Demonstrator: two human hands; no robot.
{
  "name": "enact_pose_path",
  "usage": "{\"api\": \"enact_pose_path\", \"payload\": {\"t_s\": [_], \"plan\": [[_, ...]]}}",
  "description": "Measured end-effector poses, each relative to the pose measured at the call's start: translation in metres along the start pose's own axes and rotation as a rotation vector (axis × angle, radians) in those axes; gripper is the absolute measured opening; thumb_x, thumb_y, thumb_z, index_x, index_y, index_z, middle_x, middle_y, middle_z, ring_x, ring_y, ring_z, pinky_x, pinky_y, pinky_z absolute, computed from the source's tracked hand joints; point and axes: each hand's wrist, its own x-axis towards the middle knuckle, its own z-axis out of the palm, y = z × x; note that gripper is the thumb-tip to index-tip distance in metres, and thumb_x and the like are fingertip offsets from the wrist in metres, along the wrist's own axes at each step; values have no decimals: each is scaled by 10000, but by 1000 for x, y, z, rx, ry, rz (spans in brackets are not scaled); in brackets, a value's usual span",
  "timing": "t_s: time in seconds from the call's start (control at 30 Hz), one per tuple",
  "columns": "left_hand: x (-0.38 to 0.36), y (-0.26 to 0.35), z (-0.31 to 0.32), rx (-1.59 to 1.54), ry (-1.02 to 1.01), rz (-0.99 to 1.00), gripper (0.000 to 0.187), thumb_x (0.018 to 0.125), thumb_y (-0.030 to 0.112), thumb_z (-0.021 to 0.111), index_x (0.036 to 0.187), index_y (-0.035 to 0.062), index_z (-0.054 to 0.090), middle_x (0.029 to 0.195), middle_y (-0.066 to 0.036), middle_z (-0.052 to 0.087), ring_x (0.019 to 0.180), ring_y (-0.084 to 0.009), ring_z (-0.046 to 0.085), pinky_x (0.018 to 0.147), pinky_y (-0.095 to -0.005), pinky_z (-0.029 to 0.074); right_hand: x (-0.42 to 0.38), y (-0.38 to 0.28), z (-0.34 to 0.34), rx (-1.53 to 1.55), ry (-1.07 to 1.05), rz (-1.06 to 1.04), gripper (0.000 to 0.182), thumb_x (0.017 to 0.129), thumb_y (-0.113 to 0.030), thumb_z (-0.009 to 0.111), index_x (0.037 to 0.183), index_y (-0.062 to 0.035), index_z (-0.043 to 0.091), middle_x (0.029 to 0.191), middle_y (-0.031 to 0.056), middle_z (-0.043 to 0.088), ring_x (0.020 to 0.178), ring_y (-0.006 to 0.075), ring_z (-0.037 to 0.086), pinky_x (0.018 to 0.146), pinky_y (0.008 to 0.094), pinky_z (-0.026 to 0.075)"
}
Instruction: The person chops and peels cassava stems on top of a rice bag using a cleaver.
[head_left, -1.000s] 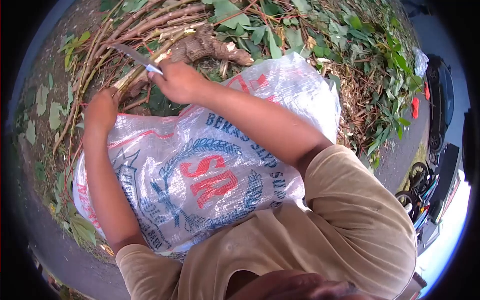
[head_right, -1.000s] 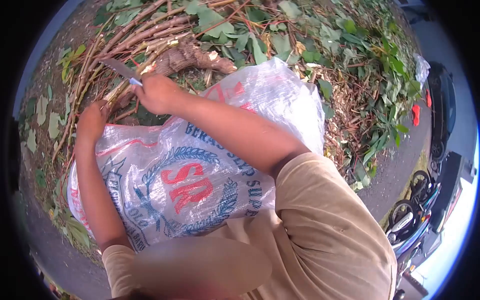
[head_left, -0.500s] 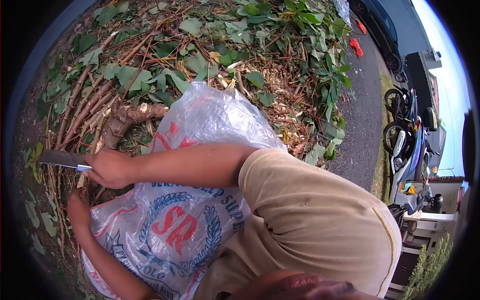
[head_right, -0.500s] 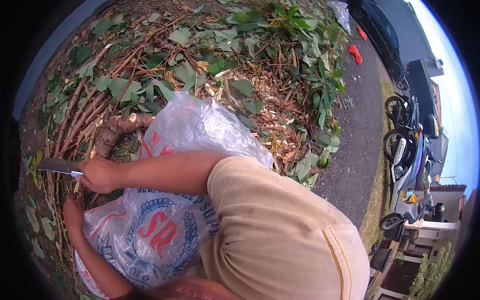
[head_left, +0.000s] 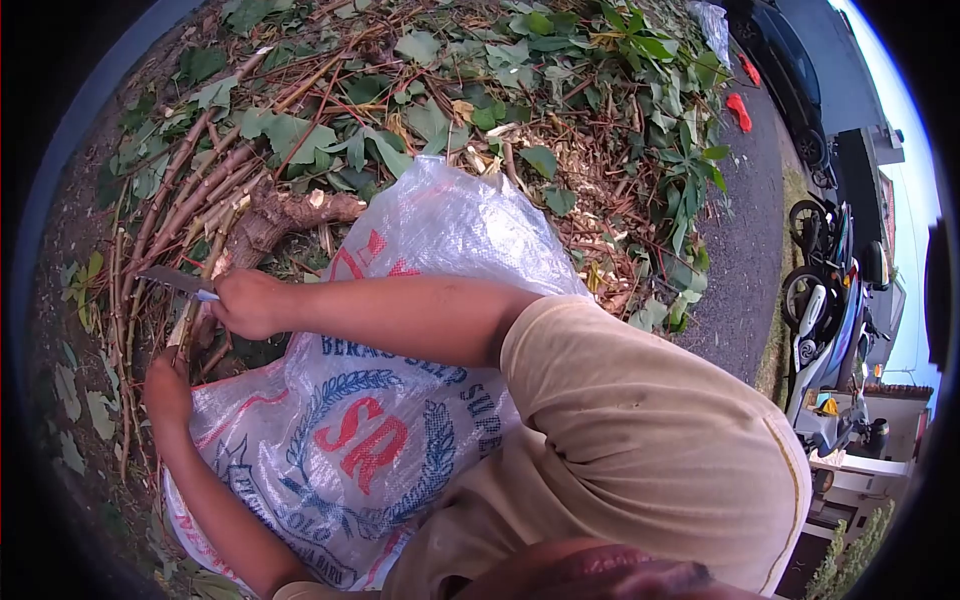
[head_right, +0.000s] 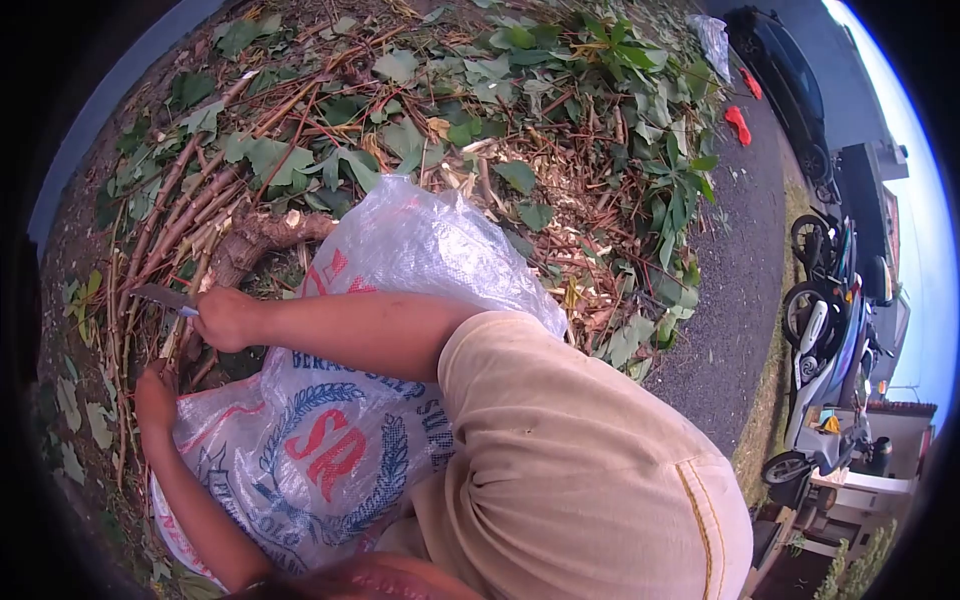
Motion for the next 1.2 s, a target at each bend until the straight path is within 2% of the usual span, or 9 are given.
{"api": "enact_pose_path", "payload": {"t_s": [0.2, 0.43, 0.5, 0.57, 0.7, 0.8, 0.87, 0.9, 1.2], "plan": [[4, -7, 6, 8, 8, -9, 341, 1056, 231, 568, 1270, 6, 709, 1129, -289, 721, 1074, -465, 689, 926, -535, 533, -5, -8, -10, 35, -20, -14, 402, 1045, -292, 544, 957, 84, 657, 840, 311, 687, 877, 502, 697, 850, 554, 562], [-6, 5, -5, -4, 38, 36, 283, 1029, 241, 567, 1133, 49, 748, 1059, -279, 727, 1021, -470, 692, 926, -561, 537, -6, -21, -10, -5, 41, -170, 399, 1077, -343, 540, 1038, 48, 608, 842, 281, 697, 839, 497, 683, 772, 579, 525], [-9, 7, -10, -14, 5, -30, 295, 1024, 276, 578, 1146, 72, 752, 1065, -256, 740, 1035, -446, 703, 932, -547, 544, -1, -15, -12, -91, -143, 92, 463, 1070, -383, 517, 1115, 63, 632, 965, 327, 713, 949, 512, 695, 862, 586, 543], [-8, 6, -7, -22, 32, -55, 285, 1020, 267, 602, 1174, 81, 752, 1093, -244, 742, 1070, -424, 701, 944, -537, 542, 3, -1, -4, -109, -118, 97, 526, 1081, -432, 476, 1135, 59, 657, 1058, 331, 712, 1032, 516, 678, 921, 579, 526], [-20, -2, -10, -23, 159, -51, 282, 1022, 262, 616, 1205, 92, 749, 1113, -232, 744, 1078, -404, 705, 948, -523, 544, 6, -4, -12, -72, -151, 140, 550, 1086, -445, 468, 1125, 67, 664, 1061, 334, 712, 1065, 517, 669, 935, 565, 514], [-22, -6, -21, -58, 39, -71, 273, 1025, 244, 611, 1199, 89, 752, 1111, -226, 746, 1077, -404, 705, 957, -521, 543, 16, 8, -13, -40, -132, 194, 565, 1086, -460, 474, 1122, 71, 663, 999, 308, 719, 1013, 500, 683, 898, 543, 516], [-21, -8, -18, -67, 28, -63, 262, 1029, 229, 603, 1184, 87, 759, 1110, -221, 748, 1073, -405, 705, 958, -519, 545, 21, 22, -7, 146, -145, 280, 556, 1086, -465, 490, 1114, 63, 662, 896, 234, 716, 859, 406, 714, 794, 493, 536], [-20, -9, -17, -82, 26, -49, 260, 1029, 229, 604, 1178, 89, 764, 1108, -221, 748, 1071, -407, 705, 957, -517, 546, 16, 7, -12, 317, -172, 377, 436, 1117, -444, 486, 1186, -47, 652, 760, -3, 510, 554, 90, 477, 469, 290, 389], [-18, -14, -17, -125, -11, -53, 267, 1010, 211, 612, 1202, 105, 763, 1121, -240, 735, 1091, -425, 687, 964, -522, 537, 4, -31, -22, 564, -50, 180, 388, 1129, -397, 489, 1248, -49, 612, 788, -22, 477, 560, 52, 407, 479, 234, 321]]}}
